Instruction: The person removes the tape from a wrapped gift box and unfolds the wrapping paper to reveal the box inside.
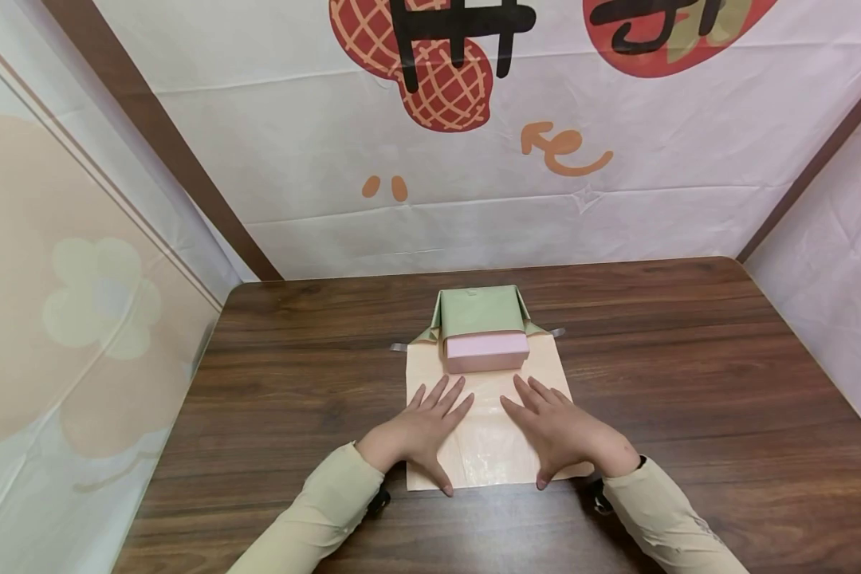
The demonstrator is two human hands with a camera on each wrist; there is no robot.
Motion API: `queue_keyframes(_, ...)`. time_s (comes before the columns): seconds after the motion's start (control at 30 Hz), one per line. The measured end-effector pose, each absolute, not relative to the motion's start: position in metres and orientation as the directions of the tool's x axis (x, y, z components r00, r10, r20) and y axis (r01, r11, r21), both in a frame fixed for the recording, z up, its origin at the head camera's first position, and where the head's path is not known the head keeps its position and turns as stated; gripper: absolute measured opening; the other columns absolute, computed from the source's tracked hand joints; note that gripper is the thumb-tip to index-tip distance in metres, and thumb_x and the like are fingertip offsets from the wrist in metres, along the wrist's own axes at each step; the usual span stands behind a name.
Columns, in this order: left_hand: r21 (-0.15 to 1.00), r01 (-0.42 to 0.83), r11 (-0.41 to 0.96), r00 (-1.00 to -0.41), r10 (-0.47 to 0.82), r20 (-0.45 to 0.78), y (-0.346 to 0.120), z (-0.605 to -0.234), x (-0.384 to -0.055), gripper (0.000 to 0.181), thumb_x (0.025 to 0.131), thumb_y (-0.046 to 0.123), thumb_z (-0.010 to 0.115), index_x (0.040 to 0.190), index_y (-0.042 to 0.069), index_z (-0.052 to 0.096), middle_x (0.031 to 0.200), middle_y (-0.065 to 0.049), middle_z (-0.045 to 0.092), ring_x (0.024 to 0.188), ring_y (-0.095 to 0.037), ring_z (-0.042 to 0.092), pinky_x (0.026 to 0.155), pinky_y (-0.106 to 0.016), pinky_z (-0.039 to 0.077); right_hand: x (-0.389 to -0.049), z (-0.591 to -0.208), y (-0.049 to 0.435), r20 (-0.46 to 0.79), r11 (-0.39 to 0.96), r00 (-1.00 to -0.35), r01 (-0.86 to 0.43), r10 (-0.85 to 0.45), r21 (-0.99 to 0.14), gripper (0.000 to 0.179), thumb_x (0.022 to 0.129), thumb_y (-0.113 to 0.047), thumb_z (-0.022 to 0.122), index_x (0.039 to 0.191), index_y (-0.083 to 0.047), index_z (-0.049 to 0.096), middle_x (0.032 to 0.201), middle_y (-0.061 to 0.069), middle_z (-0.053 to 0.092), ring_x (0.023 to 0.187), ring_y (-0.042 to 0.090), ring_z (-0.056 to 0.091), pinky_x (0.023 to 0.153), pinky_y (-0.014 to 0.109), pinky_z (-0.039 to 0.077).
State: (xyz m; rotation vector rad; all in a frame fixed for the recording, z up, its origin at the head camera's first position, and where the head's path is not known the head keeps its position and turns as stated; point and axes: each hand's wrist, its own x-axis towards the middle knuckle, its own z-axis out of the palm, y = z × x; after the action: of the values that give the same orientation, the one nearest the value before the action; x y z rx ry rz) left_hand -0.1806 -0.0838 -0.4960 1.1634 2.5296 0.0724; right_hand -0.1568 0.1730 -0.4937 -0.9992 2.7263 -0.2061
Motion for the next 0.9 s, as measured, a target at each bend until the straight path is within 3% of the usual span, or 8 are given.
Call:
queue_keyframes(0.6,0.197,0.724,0.661,-0.596,0.744,-0.303,-0.085,-0.496,-0.183,0.123,0.063,0.067,0.074,0.152,0.008,0.013,0.157,-0.017,-0.002,0.142,-0.036,-0.005,0.111,-0.056,0.009,-0.157,-0.494,0.174,-0.183,0.755,-0.734,-0.623,-0.655,-0.203,0.119,0.049,-0.042,0.09,0.144,0.001,0.034,0.149,0.033,0.018,0.135,0.05,0.019,0.102,0.059,0.028)
queue_keyframes(0.73,0.222,0.725,0.652,-0.626,0.758,-0.185,-0.085,-0.485,-0.183,0.101,0.076,0.059,0.068,0.149,0.004,0.025,0.153,-0.018,0.021,0.14,-0.034,0.019,0.108,-0.054,0.023,-0.157,-0.494,0.175,-0.175,0.754,-0.734,-0.626,-0.656,-0.201,0.119,0.048,-0.042,0.09,0.144,0.001,0.034,0.149,0.032,0.018,0.135,0.05,0.02,0.103,0.059,0.028)
queue_keyframes(0.8,0.228,0.734,0.64,-0.643,0.763,-0.07,-0.083,-0.476,-0.185,0.084,0.083,0.051,0.066,0.144,0.001,0.036,0.145,-0.018,0.038,0.133,-0.032,0.037,0.104,-0.05,0.033,-0.157,-0.494,0.175,-0.169,0.752,-0.734,-0.627,-0.658,-0.203,0.119,0.048,-0.042,0.09,0.144,0.001,0.035,0.149,0.032,0.019,0.134,0.05,0.02,0.103,0.059,0.028)
queue_keyframes(0.9,0.204,0.752,0.626,-0.654,0.746,0.123,-0.08,-0.463,-0.187,0.059,0.088,0.039,0.064,0.132,0.001,0.051,0.129,-0.015,0.055,0.118,-0.028,0.053,0.096,-0.043,0.042,-0.156,-0.494,0.175,-0.166,0.751,-0.734,-0.627,-0.658,-0.205,0.118,0.047,-0.041,0.09,0.143,0.001,0.035,0.148,0.032,0.019,0.134,0.05,0.021,0.103,0.059,0.028)
